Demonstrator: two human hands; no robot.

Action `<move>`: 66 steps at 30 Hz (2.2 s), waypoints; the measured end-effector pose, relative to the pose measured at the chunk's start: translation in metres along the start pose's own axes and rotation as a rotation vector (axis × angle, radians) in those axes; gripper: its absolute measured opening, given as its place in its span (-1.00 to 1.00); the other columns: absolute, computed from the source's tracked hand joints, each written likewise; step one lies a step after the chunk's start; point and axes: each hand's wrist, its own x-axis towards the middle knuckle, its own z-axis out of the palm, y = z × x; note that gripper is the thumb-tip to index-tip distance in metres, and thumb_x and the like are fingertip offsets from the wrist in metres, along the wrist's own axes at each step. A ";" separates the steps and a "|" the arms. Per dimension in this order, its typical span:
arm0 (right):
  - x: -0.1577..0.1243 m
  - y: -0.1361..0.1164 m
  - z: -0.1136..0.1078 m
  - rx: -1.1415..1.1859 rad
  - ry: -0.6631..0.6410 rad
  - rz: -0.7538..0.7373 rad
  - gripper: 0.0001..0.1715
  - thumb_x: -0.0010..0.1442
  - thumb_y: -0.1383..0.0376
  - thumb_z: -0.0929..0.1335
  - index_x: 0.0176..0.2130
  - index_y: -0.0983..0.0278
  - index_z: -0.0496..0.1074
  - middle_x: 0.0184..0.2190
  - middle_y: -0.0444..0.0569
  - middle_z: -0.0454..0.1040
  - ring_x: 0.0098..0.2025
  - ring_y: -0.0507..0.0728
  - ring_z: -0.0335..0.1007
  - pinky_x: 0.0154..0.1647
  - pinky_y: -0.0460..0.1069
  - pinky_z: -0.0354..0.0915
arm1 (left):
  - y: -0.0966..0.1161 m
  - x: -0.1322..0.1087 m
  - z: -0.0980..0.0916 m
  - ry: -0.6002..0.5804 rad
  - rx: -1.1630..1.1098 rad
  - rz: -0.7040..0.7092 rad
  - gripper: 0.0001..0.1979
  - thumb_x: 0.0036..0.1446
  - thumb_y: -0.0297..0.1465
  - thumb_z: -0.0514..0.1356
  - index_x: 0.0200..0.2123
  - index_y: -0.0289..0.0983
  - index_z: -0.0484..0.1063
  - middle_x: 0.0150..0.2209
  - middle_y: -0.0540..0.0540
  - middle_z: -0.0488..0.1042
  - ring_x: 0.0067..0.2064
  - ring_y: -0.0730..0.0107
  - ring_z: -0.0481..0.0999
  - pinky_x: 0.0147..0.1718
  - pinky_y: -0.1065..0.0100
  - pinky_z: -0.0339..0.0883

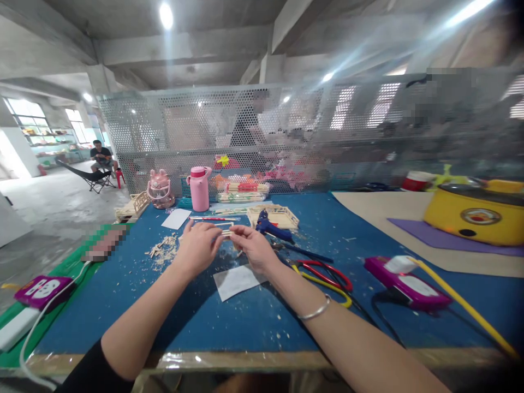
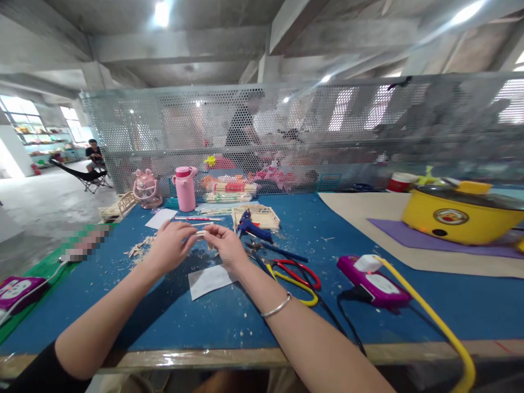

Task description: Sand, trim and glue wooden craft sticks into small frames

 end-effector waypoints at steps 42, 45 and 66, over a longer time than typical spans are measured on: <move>0.008 0.000 -0.016 0.092 0.147 0.074 -0.57 -0.37 0.26 0.51 -0.41 0.24 0.40 -0.61 -0.23 0.38 -0.60 -0.06 0.16 -0.57 -0.11 0.02 | -0.049 -0.019 -0.008 -0.016 -0.765 -0.493 -0.64 -0.11 -0.12 0.21 -0.37 -0.30 0.47 -0.60 0.03 0.36 -0.56 0.47 0.28 -0.54 0.44 0.13; 0.009 0.000 -0.017 0.095 0.146 0.080 -0.57 -0.39 0.25 0.52 -0.42 0.24 0.40 -0.60 -0.22 0.40 -0.61 -0.06 0.16 -0.58 -0.11 0.02 | -0.046 -0.017 -0.006 -0.019 -0.854 -0.533 -0.65 -0.14 -0.10 0.22 -0.44 -0.29 0.43 -0.64 0.05 0.32 -0.58 0.48 0.28 -0.55 0.45 0.15; 0.008 -0.001 -0.017 0.098 0.177 0.038 -0.64 -0.41 0.25 0.52 -0.50 0.26 0.44 -0.60 -0.19 0.44 -0.59 -0.05 0.19 -0.56 -0.11 0.02 | -0.048 -0.017 0.002 0.045 -0.919 -0.503 -0.69 -0.12 -0.15 0.24 -0.43 -0.28 0.35 -0.64 0.11 0.28 -0.58 0.53 0.24 -0.55 0.47 0.10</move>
